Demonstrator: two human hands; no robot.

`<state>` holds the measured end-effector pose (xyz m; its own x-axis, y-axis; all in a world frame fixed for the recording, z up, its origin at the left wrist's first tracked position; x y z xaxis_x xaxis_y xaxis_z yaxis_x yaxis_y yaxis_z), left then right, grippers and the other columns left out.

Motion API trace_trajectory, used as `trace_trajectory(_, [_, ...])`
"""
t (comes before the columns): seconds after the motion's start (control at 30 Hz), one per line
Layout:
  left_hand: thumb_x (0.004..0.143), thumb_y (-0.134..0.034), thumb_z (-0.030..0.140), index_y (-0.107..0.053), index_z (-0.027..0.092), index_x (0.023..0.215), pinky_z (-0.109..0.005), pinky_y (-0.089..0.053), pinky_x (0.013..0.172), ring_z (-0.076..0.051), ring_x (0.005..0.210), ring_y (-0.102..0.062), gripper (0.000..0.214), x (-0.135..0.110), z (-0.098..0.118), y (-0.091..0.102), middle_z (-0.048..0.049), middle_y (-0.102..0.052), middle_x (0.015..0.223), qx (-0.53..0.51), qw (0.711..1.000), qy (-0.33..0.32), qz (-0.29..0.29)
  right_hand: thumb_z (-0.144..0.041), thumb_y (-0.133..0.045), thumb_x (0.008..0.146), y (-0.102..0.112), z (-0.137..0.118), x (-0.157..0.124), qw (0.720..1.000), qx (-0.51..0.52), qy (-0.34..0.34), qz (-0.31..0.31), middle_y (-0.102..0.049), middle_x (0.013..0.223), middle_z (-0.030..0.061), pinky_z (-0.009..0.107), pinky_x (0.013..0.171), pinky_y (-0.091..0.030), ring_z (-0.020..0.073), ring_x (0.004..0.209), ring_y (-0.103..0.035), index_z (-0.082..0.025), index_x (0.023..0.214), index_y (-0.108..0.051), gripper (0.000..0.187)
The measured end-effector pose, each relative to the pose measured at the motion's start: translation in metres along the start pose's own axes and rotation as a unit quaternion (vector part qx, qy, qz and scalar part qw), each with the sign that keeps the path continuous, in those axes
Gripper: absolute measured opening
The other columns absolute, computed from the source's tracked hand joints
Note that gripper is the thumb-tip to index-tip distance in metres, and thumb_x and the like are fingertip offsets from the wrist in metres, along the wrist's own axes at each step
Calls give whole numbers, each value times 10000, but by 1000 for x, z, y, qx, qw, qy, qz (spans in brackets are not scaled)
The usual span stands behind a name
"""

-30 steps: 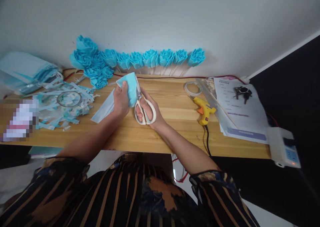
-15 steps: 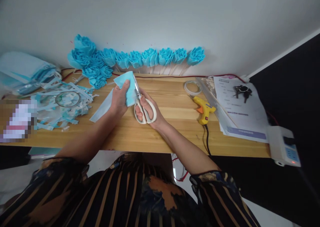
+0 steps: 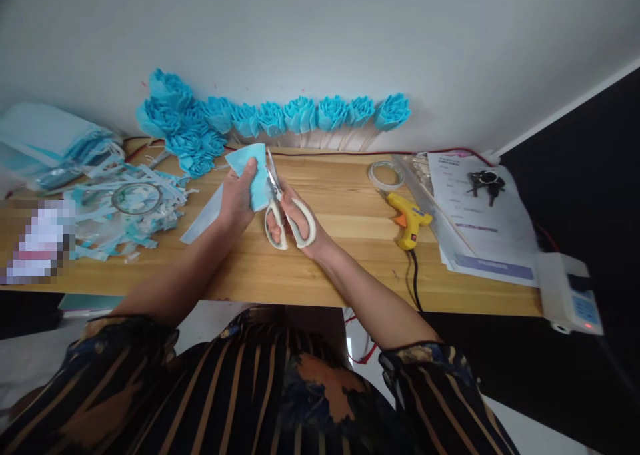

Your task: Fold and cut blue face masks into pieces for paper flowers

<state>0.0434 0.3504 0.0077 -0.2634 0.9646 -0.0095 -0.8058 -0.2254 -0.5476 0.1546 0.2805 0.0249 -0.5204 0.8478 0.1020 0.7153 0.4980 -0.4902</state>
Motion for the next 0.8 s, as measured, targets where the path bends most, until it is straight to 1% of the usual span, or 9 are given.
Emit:
trace_trajectory(0.17, [722,-917,485,-651,175,828,-218,-520,615,-105,617,-635,422,2,2,1,37,-669,695,7,1000,-5,2,-797,-644,866,-1,1,0,1000,-3,-9,-12,-595,608,-80,255,401,-389,115,439,-482,-243,1455,-467,828])
trace_trajectory(0.3, [696,-928,517,-656,171,858,-225,-529,632,-114,639,-652,469,4,0,2,35,-671,701,16,1000,3,-4,-784,-637,881,-2,0,0,1000,-2,-13,-16,-580,602,-83,255,412,-390,114,448,-475,-232,1465,-469,821])
trace_trajectory(0.47, [679,-931,546,-669,170,874,-241,-553,671,-131,684,-684,498,4,-2,1,20,-697,739,21,1000,-7,-22,-777,-606,906,-1,-3,-2,1000,-12,-11,-12,-580,627,-74,255,416,-403,123,475,-501,-227,1465,-461,797])
trace_trajectory(0.63, [714,-908,549,-673,178,893,-272,-569,702,-170,750,-721,474,-1,-12,-4,-1,-715,764,42,998,7,-47,-763,-618,908,1,-8,0,1000,-5,4,-4,-592,645,-66,258,406,-402,126,470,-501,-222,1425,-471,763])
trace_trajectory(0.8, [716,-902,563,-661,179,860,-268,-566,666,-175,714,-712,476,-6,-14,-10,-9,-705,720,53,997,20,-60,-781,-630,886,6,-11,2,999,-15,26,15,-581,635,-73,263,409,-410,123,461,-498,-226,1409,-484,776])
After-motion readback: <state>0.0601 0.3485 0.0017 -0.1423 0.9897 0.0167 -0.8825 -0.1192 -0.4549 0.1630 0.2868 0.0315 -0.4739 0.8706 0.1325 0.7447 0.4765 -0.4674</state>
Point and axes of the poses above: each hand's wrist, its own x-axis towards the middle knuckle, its own y-axis out of the back of the hand, z = x × y, the point moved 10 cm from there along x, towards the middle knuckle
